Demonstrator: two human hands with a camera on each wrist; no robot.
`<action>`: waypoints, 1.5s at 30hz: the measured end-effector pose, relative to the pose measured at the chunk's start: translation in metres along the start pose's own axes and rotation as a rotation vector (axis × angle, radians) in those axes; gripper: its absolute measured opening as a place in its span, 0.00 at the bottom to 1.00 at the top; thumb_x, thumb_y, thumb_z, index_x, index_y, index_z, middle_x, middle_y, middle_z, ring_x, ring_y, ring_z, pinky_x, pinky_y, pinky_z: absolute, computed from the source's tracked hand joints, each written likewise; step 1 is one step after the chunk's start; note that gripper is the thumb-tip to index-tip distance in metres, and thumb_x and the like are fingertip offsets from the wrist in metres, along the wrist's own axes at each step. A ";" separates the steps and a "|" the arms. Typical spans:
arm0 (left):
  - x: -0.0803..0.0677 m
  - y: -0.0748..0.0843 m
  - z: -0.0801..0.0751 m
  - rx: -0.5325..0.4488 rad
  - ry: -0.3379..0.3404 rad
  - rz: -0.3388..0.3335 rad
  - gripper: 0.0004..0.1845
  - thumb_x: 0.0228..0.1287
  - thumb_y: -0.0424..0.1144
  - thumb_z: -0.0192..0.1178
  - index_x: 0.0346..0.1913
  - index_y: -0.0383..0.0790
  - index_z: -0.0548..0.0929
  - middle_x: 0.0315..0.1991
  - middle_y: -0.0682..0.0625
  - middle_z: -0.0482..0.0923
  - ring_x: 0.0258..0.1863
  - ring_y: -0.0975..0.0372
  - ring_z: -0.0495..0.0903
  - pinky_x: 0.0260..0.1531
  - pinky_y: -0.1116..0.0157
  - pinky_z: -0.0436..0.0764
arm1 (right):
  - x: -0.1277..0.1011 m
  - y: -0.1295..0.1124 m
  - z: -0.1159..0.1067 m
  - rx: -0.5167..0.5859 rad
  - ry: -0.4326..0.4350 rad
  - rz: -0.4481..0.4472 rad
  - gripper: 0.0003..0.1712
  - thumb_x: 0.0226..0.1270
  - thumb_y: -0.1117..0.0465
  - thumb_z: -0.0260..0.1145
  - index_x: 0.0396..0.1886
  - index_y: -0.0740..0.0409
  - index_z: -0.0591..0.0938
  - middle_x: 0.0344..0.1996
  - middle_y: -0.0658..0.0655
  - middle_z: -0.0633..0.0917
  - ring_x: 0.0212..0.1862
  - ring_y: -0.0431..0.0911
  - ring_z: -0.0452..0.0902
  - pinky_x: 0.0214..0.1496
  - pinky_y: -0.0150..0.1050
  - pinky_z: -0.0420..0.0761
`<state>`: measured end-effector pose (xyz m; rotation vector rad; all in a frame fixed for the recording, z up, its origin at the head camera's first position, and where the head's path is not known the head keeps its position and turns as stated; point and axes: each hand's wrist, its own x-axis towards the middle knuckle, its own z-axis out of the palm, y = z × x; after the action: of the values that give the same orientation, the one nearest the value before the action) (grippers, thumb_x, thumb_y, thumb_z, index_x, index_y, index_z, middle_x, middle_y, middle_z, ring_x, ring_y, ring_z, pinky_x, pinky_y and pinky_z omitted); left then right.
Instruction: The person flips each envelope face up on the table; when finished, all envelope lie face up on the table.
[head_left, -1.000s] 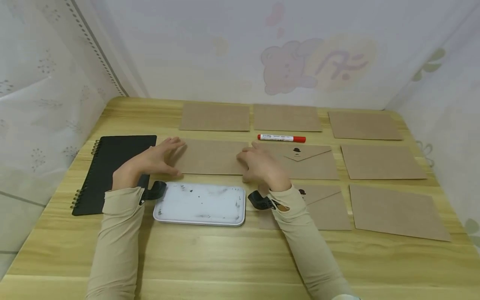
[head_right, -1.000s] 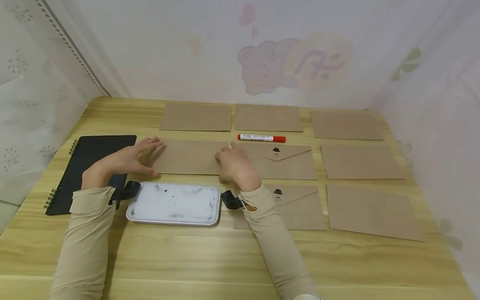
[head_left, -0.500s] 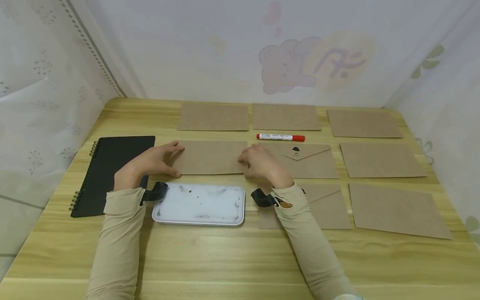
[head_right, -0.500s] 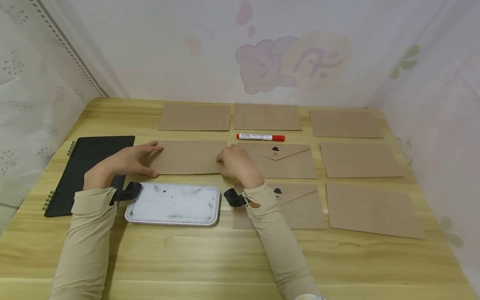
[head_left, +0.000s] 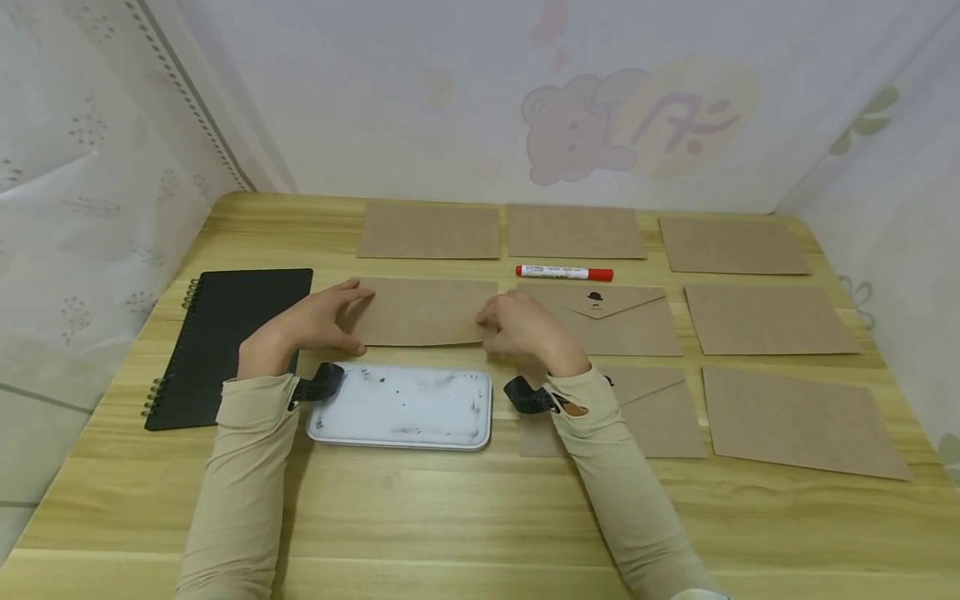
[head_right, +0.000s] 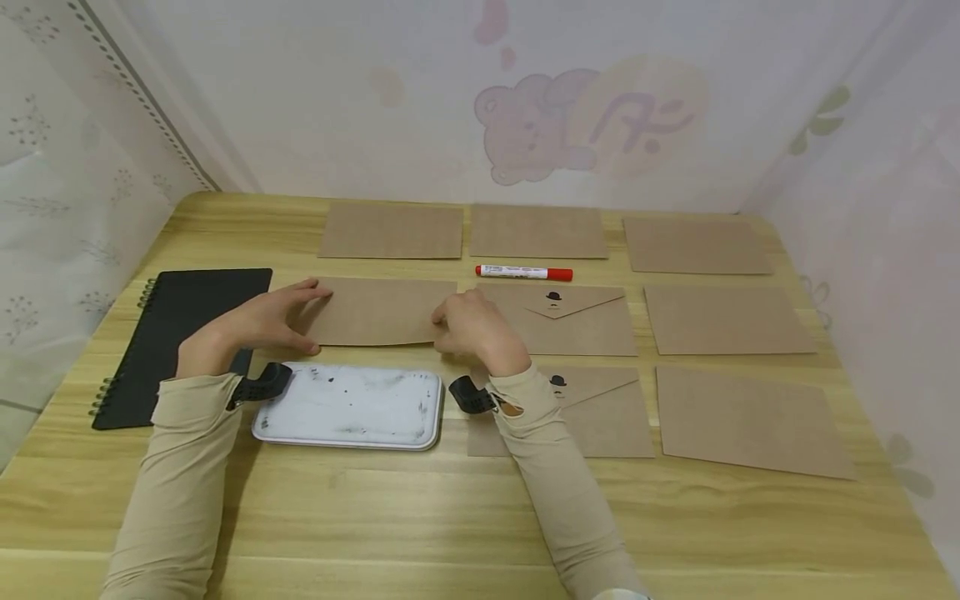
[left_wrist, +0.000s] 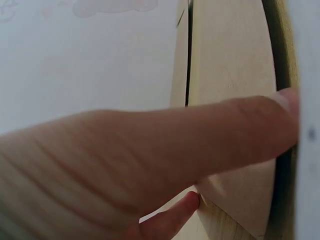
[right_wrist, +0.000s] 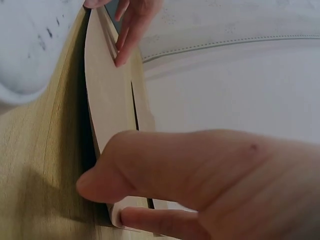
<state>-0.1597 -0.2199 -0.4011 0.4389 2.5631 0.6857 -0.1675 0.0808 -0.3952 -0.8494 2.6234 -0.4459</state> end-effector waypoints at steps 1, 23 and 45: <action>0.000 0.000 0.000 0.000 0.000 -0.003 0.45 0.49 0.38 0.71 0.68 0.30 0.59 0.70 0.30 0.43 0.66 0.37 0.46 0.59 0.41 0.54 | 0.000 0.000 0.000 0.002 -0.001 -0.004 0.23 0.54 0.63 0.65 0.52 0.62 0.81 0.53 0.57 0.79 0.57 0.51 0.71 0.61 0.41 0.63; 0.001 -0.001 0.002 -0.048 -0.002 -0.002 0.39 0.50 0.35 0.68 0.67 0.34 0.64 0.70 0.32 0.43 0.67 0.38 0.45 0.59 0.41 0.54 | -0.004 0.006 -0.004 0.221 0.009 0.069 0.19 0.70 0.61 0.56 0.57 0.63 0.73 0.51 0.59 0.80 0.55 0.50 0.74 0.57 0.42 0.70; -0.006 -0.008 -0.005 -0.109 0.005 0.026 0.29 0.72 0.52 0.44 0.64 0.32 0.68 0.70 0.35 0.47 0.69 0.42 0.44 0.62 0.43 0.50 | -0.003 0.014 -0.002 0.246 0.304 0.017 0.12 0.71 0.58 0.54 0.28 0.56 0.65 0.19 0.50 0.64 0.23 0.43 0.60 0.25 0.35 0.62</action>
<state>-0.1590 -0.2308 -0.3995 0.4359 2.5133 0.8326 -0.1727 0.0942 -0.3984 -0.7265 2.7614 -0.9374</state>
